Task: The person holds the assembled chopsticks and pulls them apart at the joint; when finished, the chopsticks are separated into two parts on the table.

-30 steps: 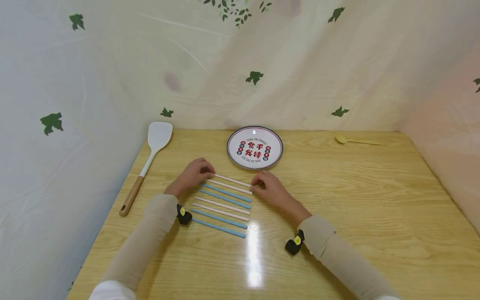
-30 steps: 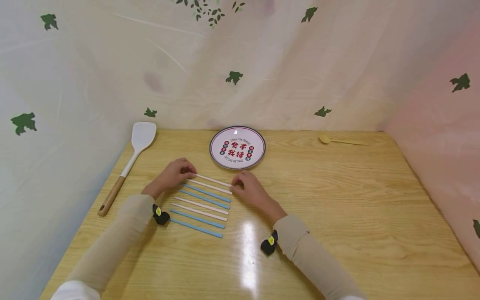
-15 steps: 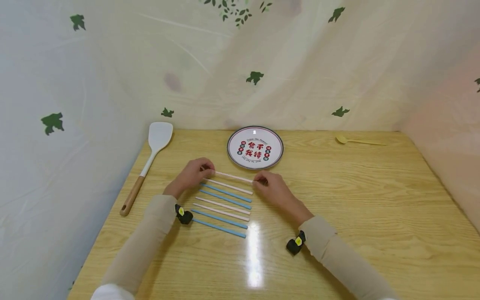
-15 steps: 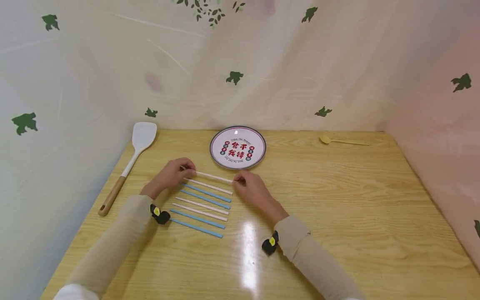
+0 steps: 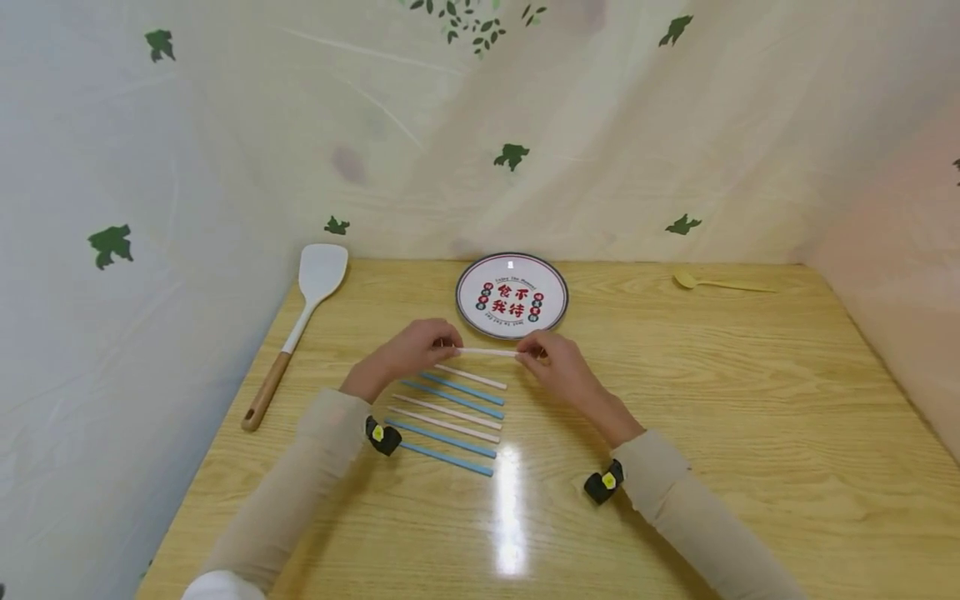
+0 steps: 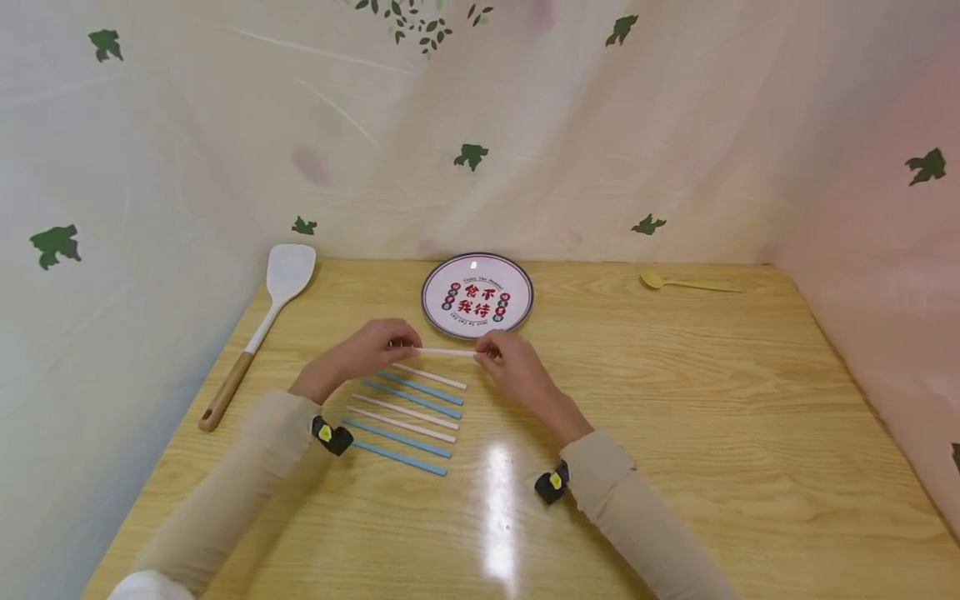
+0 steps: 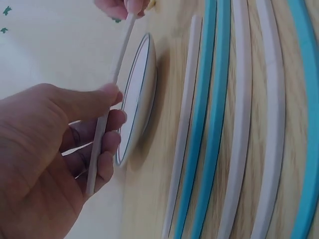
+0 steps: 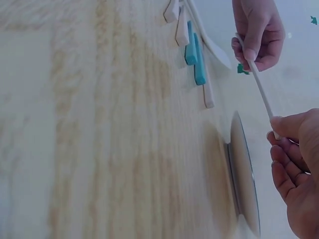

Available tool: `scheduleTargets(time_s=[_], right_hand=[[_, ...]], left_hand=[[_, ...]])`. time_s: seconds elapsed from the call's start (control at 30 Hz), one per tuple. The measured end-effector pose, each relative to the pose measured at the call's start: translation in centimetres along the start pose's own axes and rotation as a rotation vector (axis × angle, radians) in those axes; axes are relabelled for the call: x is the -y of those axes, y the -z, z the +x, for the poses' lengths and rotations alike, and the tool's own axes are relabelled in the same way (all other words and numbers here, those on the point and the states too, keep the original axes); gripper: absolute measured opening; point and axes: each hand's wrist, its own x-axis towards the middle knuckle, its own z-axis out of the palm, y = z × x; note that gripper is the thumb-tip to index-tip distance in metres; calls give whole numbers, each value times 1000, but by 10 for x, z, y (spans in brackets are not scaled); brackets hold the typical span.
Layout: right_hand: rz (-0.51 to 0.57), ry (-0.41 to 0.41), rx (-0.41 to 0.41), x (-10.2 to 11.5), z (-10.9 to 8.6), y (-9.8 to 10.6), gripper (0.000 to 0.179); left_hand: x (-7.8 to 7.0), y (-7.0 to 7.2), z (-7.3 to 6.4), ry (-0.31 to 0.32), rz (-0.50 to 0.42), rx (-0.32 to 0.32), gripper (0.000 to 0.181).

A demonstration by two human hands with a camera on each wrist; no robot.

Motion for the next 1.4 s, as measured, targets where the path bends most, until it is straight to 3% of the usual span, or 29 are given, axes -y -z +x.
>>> scheduleTargets(time_s=[0.27,0.47,0.67,1.4], right_hand=[[27,125,21,6,5,3,17],[25,144,100,13,7,4,13],[-20,180,129,18,7,8,11],[-48,225,111,13,4,18,6]], left_hand=[[-18,-11,6,-11,-12,-22,11],[-31,-15,9,-28,29,-12,12],[-41,-13,8,-54,83,-7,12],[-43,-20,9,-170,94,-142,11]])
